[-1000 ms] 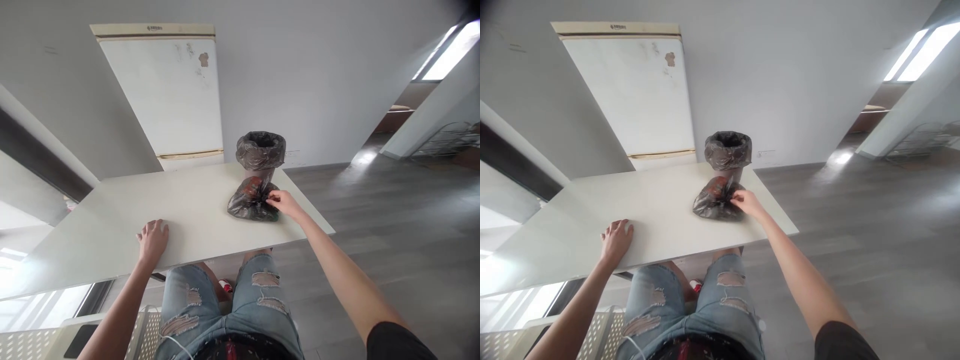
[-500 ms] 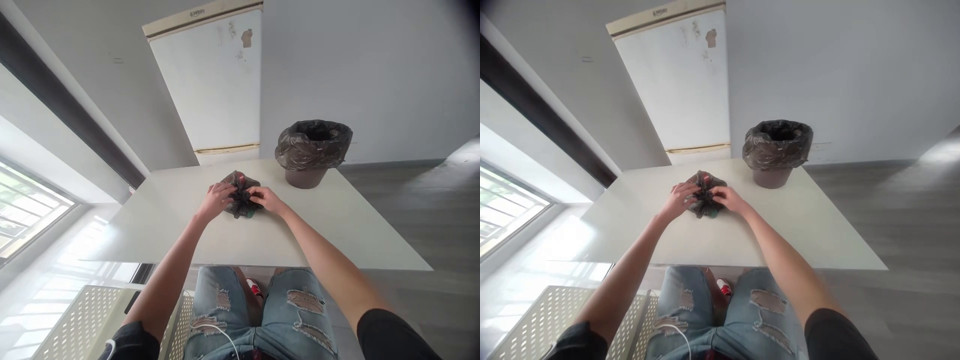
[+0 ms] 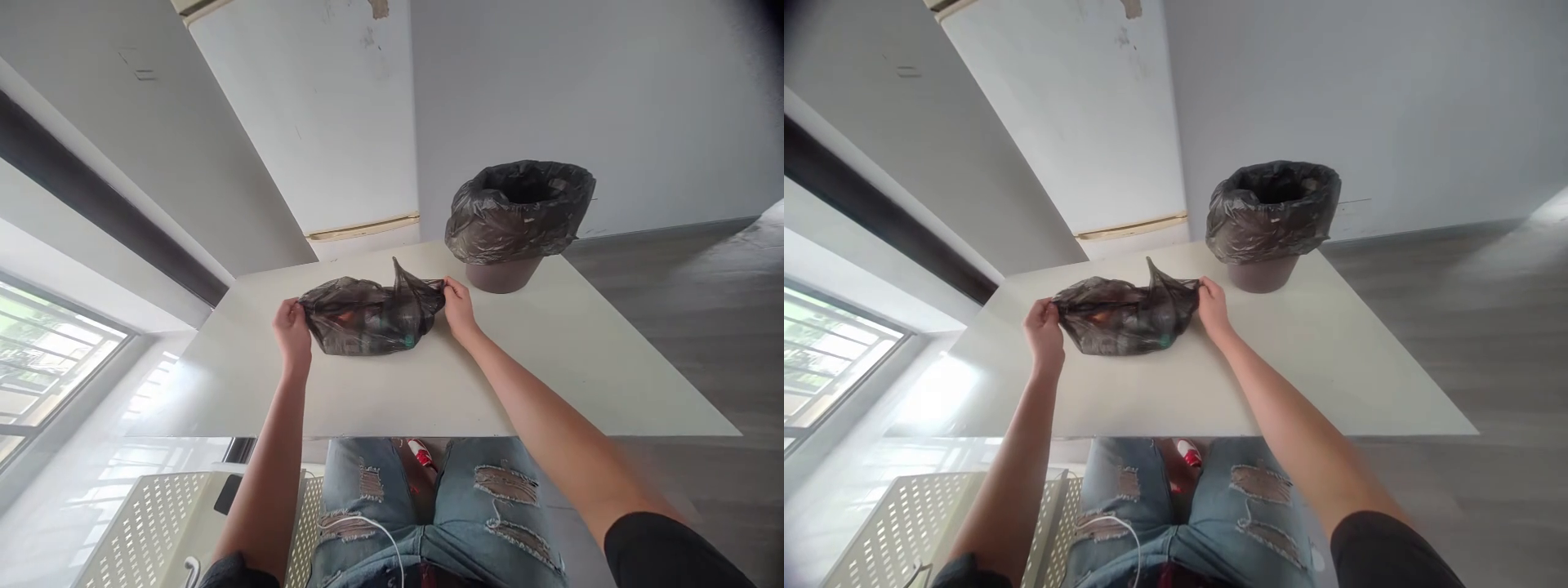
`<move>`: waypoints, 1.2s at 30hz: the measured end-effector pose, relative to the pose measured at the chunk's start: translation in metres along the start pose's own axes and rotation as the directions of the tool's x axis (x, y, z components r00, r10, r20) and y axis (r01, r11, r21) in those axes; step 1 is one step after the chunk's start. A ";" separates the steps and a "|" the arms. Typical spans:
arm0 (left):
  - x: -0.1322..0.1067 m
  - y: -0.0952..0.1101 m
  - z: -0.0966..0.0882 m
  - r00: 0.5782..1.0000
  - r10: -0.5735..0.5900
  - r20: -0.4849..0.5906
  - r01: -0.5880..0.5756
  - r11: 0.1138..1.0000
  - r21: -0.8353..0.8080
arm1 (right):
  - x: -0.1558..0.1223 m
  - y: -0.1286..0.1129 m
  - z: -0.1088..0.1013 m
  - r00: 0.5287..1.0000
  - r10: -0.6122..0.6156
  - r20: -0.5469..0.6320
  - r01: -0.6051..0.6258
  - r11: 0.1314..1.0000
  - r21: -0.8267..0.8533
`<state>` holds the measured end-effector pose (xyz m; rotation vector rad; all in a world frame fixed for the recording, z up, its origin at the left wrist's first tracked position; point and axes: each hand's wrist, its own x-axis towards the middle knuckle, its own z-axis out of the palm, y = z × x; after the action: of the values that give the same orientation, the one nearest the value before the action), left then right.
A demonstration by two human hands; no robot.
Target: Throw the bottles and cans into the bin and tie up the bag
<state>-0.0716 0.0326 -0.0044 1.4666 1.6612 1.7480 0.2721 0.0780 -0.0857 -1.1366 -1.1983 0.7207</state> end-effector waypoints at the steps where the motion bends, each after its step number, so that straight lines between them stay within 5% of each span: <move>1: -0.002 -0.008 -0.004 0.999 -0.032 -0.006 0.032 0.999 -0.005 | 0.000 0.001 -0.001 0.999 0.001 -0.046 -0.002 0.999 -0.032; 4: -0.014 -0.027 -0.010 0.993 -0.118 0.016 0.119 0.993 -0.023 | -0.006 -0.011 -0.006 0.987 -0.054 -0.153 0.037 0.993 -0.113; 6: -0.024 -0.034 -0.010 0.984 -0.161 0.074 0.164 0.986 -0.041 | -0.013 -0.026 -0.008 0.971 -0.210 -0.114 0.187 0.965 -0.185; 9: -0.035 -0.041 -0.007 0.958 -0.191 0.212 0.217 0.970 -0.109 | -0.024 -0.046 -0.002 0.871 -0.437 0.224 0.484 0.838 -0.250; 11: -0.034 -0.047 -0.001 0.949 -0.205 0.240 0.246 0.957 -0.156 | -0.027 -0.051 0.004 0.788 -0.421 0.450 0.560 0.793 -0.239; 14: -0.022 -0.063 0.017 0.935 -0.255 0.247 0.305 0.932 -0.195 | -0.025 -0.046 0.006 0.738 -0.350 0.577 0.558 0.796 -0.232; 20: 0.018 -0.086 0.065 0.871 -0.283 0.401 0.406 0.875 -0.264 | -0.019 -0.039 -0.015 0.769 -0.302 0.564 0.502 0.831 -0.240; 23: 0.029 -0.092 0.071 0.852 -0.239 0.466 0.403 0.867 -0.294 | -0.015 -0.037 -0.019 0.803 -0.162 0.573 0.425 0.831 -0.360; 25: 0.032 -0.096 0.070 0.856 -0.204 0.476 0.383 0.868 -0.317 | -0.013 -0.034 -0.020 0.784 -0.134 0.606 0.460 0.781 -0.423; 31: 0.033 -0.107 0.074 0.902 -0.130 0.411 0.298 0.877 -0.376 | -0.010 -0.043 -0.022 0.700 -0.407 0.588 0.656 0.691 -0.304; 36: 0.032 -0.106 0.077 0.931 -0.076 0.356 0.217 0.900 -0.377 | -0.017 -0.059 -0.027 0.706 -0.397 0.586 0.600 0.775 -0.198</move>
<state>-0.0653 0.1291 -0.0980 1.3078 1.1156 1.5400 0.2858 0.0367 -0.0348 -0.8494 -2.0917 0.3628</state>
